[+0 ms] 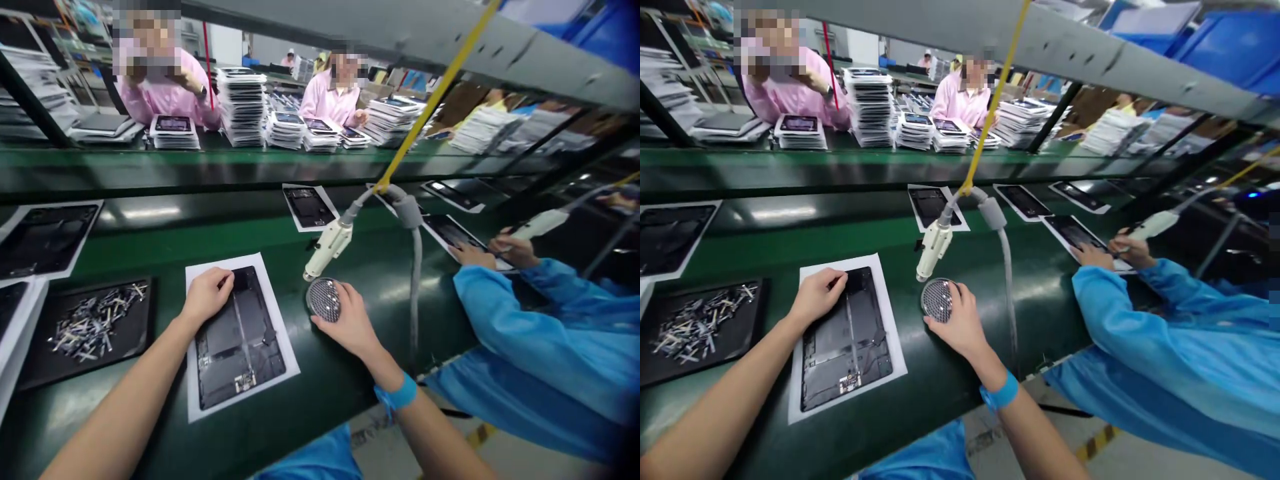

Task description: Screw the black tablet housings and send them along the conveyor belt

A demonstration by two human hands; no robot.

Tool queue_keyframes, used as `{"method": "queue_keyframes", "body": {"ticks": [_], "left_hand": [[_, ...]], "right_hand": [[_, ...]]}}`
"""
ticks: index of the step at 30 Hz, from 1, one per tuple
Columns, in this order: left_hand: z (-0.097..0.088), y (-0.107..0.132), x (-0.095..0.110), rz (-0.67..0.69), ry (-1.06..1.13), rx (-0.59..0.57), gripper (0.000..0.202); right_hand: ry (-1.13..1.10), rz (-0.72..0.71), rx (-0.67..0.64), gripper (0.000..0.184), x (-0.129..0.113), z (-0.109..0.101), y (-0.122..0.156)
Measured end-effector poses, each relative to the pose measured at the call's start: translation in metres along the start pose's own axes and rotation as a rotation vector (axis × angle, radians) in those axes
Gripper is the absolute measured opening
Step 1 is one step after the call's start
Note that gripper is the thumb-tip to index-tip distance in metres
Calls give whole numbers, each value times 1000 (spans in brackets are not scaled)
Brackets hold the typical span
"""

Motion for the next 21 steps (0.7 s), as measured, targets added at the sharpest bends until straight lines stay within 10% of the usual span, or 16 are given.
{"method": "queue_keyframes", "body": {"ticks": [21], "left_hand": [[9, -2, -1, -75, 39, -97, 32]], "right_hand": [[-80, -253, -257, 116, -3, -1, 27]]}}
Point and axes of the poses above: each hand's wrist, its own y-axis away from the middle knuckle, its own z-axis out of the palm, x = y × z, the point moved 3 cm from there along -y, towards the middle knuckle, and after that the axes turned 1 degree about -y, right-handed, at the moved point
